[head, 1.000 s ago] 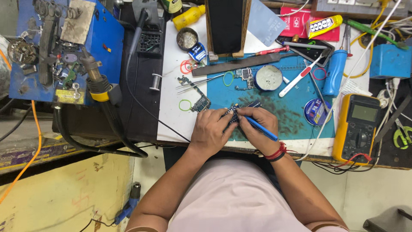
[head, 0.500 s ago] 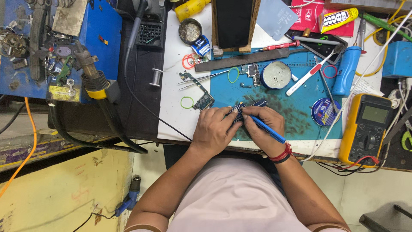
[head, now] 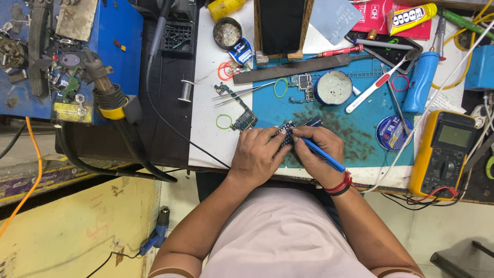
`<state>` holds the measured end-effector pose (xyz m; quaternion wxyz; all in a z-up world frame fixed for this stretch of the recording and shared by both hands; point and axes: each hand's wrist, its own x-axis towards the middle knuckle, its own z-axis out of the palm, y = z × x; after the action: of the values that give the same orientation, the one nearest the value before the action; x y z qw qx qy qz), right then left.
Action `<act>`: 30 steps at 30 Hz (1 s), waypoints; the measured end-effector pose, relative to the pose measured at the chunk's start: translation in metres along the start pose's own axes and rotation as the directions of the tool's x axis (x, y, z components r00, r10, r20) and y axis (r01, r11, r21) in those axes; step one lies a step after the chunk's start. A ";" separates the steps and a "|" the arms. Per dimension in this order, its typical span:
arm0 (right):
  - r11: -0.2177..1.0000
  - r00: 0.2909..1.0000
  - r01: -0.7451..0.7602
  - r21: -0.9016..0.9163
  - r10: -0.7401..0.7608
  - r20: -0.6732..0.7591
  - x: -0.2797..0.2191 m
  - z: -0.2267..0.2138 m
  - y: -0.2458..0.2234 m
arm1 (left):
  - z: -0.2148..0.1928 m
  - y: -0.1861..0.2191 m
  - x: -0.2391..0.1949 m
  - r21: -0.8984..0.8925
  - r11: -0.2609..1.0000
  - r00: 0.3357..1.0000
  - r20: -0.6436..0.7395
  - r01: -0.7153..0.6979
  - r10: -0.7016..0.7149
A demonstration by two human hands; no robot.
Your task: The person uses a soldering iron and tweezers to work on a small circuit board, then switches to a hot air gun to heat a ribbon cable on a smartphone screen. The person cleans the board with a brush and applies flux before continuing the repair.
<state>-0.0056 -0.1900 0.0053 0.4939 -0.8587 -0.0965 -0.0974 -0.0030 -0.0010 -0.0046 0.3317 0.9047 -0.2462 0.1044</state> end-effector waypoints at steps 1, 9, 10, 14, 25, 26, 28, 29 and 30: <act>1.000 1.000 0.009 -0.001 -0.009 0.000 0.000 0.000 0.000 | 0.000 0.000 0.000 -0.001 1.000 1.000 0.003 0.001 -0.001; 1.000 1.000 0.000 0.026 0.000 -0.006 0.002 0.002 -0.002 | -0.002 -0.001 0.002 0.002 1.000 1.000 0.012 -0.002 0.002; 0.999 1.000 -0.021 0.025 0.021 -0.005 0.001 0.001 -0.002 | -0.002 0.000 0.001 -0.002 1.000 1.000 0.010 -0.002 0.002; 1.000 1.000 -0.006 -0.005 0.006 0.008 0.001 0.001 -0.002 | -0.002 0.001 0.001 -0.011 1.000 1.000 0.017 0.006 -0.006; 1.000 1.000 0.006 0.014 -0.006 0.002 0.002 0.000 -0.001 | -0.001 0.000 0.003 -0.013 1.000 1.000 0.014 0.005 -0.005; 0.999 0.999 0.033 0.014 -0.033 0.004 0.002 0.000 -0.002 | -0.002 0.001 0.002 -0.014 1.000 1.000 0.016 0.008 -0.007; 1.000 1.000 -0.018 0.015 0.018 -0.002 0.001 0.001 -0.002 | -0.002 0.000 0.002 -0.009 1.000 1.000 0.013 0.005 -0.005; 0.999 0.999 -0.043 0.013 0.043 -0.007 0.000 0.000 -0.002 | -0.002 0.001 0.002 -0.008 1.000 1.000 0.011 0.002 -0.002; 1.000 1.000 -0.023 0.014 0.023 -0.005 0.002 0.000 -0.002 | -0.002 0.000 0.003 -0.006 1.000 1.000 0.014 0.000 0.000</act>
<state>-0.0046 -0.1886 0.0071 0.5014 -0.8559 -0.0860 -0.0931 -0.0007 -0.0011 -0.0018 0.3330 0.9043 -0.2487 0.0975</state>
